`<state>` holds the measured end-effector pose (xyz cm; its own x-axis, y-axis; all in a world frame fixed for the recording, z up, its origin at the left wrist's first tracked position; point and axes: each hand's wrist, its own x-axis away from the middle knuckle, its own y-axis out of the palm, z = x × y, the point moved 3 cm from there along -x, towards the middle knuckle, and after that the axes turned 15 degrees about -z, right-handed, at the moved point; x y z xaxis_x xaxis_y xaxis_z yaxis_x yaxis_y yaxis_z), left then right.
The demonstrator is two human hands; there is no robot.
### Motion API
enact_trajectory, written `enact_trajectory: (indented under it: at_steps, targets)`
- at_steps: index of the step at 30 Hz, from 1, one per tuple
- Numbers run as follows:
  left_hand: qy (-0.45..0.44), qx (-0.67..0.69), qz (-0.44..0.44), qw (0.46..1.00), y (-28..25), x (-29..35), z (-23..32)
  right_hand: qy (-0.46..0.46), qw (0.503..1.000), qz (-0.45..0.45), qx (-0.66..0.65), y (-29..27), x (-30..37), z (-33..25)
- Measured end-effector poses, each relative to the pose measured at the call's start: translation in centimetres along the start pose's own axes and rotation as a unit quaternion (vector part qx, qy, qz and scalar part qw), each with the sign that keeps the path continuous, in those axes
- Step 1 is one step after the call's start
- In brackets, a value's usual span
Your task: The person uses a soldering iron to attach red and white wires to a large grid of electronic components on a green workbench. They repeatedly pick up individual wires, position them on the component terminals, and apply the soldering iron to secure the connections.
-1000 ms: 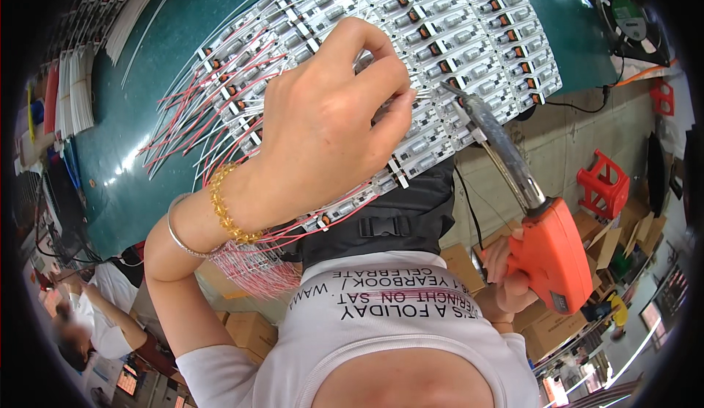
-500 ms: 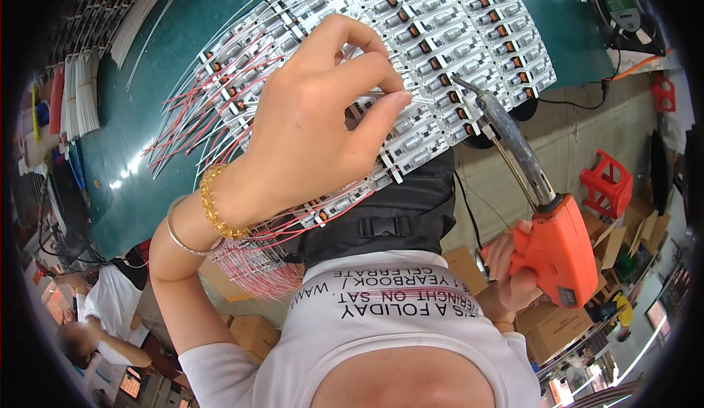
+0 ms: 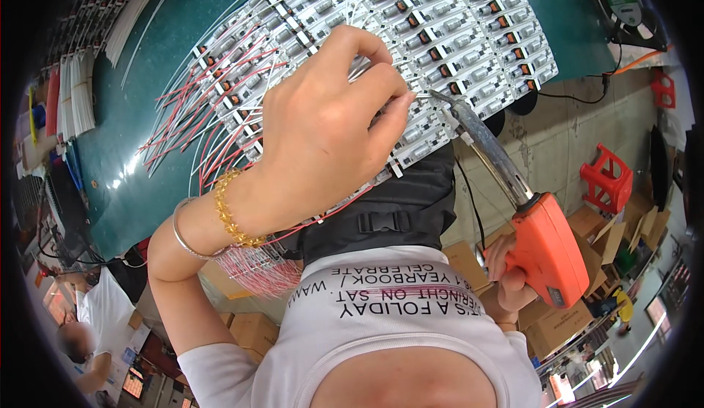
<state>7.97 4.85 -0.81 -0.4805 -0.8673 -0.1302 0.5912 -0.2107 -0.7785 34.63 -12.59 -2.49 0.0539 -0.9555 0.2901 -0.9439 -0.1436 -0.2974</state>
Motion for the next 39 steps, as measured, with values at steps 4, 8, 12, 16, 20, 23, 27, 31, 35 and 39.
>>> enact_trajectory:
  at_steps: [4, 8, 12, 16, 20, 23, 27, 31, 35, 39]
  targets:
    - [0.015, -0.016, 0.007, 1.000, 0.4, -0.2, 0.3, -0.067, 0.995, 0.011, -0.073, 1.3, -1.2, -1.5]
    - [0.016, -0.013, 0.007, 1.000, 0.3, -0.2, 0.2, -0.094, 0.990, 0.027, -0.104, 1.3, -1.4, -1.5]
    - [0.012, -0.005, 0.006, 1.000, 0.2, 0.0, -0.1, -0.109, 0.994, 0.002, -0.027, 0.3, -0.9, 0.2]
    - [0.012, -0.011, 0.007, 1.000, 0.1, -0.1, 0.2, -0.099, 0.995, -0.002, -0.032, 0.7, -0.8, -0.3]
    - [0.015, -0.011, 0.005, 1.000, 0.3, -0.2, 0.2, -0.106, 0.983, 0.002, -0.150, 1.6, -2.0, -2.0]
    - [0.009, -0.014, 0.006, 1.000, 0.1, 0.0, 0.1, -0.120, 0.980, -0.012, -0.160, 0.6, -1.2, 0.2]
    - [0.020, -0.005, 0.013, 1.000, 0.2, -0.2, 0.4, -0.118, 0.979, -0.025, -0.163, 1.7, -2.5, -2.2]
    - [0.042, 0.024, -0.015, 0.999, -0.1, -0.2, -0.1, -0.126, 0.979, -0.032, -0.160, 1.9, -3.1, -3.0]
    - [-0.003, 0.032, -0.023, 0.999, -0.4, 0.3, 0.3, -0.123, 0.980, -0.026, -0.155, 0.9, -1.7, -1.4]
    - [-0.014, -0.106, 0.016, 0.994, -0.1, 0.9, 1.9, -0.108, 0.979, -0.014, -0.174, 1.0, -0.7, -1.1]
